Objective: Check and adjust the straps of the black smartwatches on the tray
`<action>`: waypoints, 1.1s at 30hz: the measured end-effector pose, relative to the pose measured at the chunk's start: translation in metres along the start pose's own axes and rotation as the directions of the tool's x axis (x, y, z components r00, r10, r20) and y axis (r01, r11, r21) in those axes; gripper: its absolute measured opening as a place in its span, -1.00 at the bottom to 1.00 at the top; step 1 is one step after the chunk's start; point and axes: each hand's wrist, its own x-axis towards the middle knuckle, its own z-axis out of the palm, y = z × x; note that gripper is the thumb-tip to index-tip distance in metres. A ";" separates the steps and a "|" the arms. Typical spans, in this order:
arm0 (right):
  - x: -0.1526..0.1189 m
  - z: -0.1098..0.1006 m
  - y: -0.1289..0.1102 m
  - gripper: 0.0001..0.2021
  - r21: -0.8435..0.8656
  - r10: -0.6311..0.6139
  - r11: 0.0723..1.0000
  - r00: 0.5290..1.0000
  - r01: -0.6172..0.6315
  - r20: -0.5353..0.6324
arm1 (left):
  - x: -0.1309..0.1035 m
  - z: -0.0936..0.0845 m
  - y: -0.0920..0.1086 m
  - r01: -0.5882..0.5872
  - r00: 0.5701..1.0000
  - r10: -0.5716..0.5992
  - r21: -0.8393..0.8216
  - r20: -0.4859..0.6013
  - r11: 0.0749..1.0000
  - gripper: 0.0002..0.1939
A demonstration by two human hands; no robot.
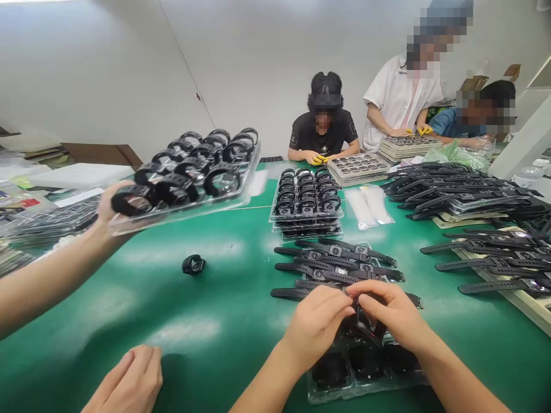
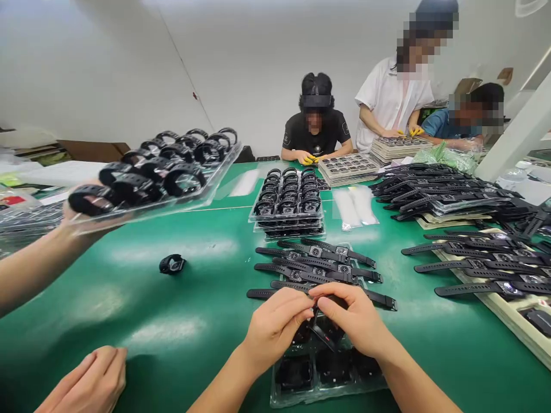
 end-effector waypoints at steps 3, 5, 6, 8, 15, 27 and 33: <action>0.001 0.000 -0.004 -0.80 -0.068 -0.017 0.997 1.000 0.018 0.016 | 0.000 0.003 0.001 -0.088 0.995 0.082 0.127 0.048 0.988 -0.86; 0.001 0.002 -0.005 -0.80 -0.119 -0.028 0.992 1.000 0.029 0.006 | -0.001 0.004 0.001 -0.121 0.991 0.103 0.234 0.090 0.965 -0.85; 0.001 0.004 -0.005 -0.80 -0.152 -0.036 0.988 0.999 0.035 -0.006 | -0.002 0.005 0.001 -0.132 0.988 0.104 0.286 0.110 0.949 -0.85; 0.001 0.006 -0.005 -0.82 -0.229 -0.057 0.972 0.998 0.048 -0.030 | -0.003 0.006 0.001 -0.149 0.985 0.104 0.370 0.139 0.917 -0.84; -0.001 0.002 -0.017 -0.83 -0.251 -0.001 0.968 0.995 0.025 0.095 | -0.005 0.005 0.004 -0.289 0.955 0.241 0.361 0.172 0.887 -0.85; -0.006 0.011 -0.009 -0.89 -0.202 -0.189 0.961 0.982 0.189 0.018 | -0.012 0.014 0.003 -0.322 0.941 0.332 0.458 0.061 0.828 -0.86; -0.008 -0.002 -0.006 -0.89 -0.214 -0.189 0.958 0.982 0.188 0.017 | -0.029 -0.026 -0.004 -0.355 0.934 0.293 0.446 0.202 0.822 -0.93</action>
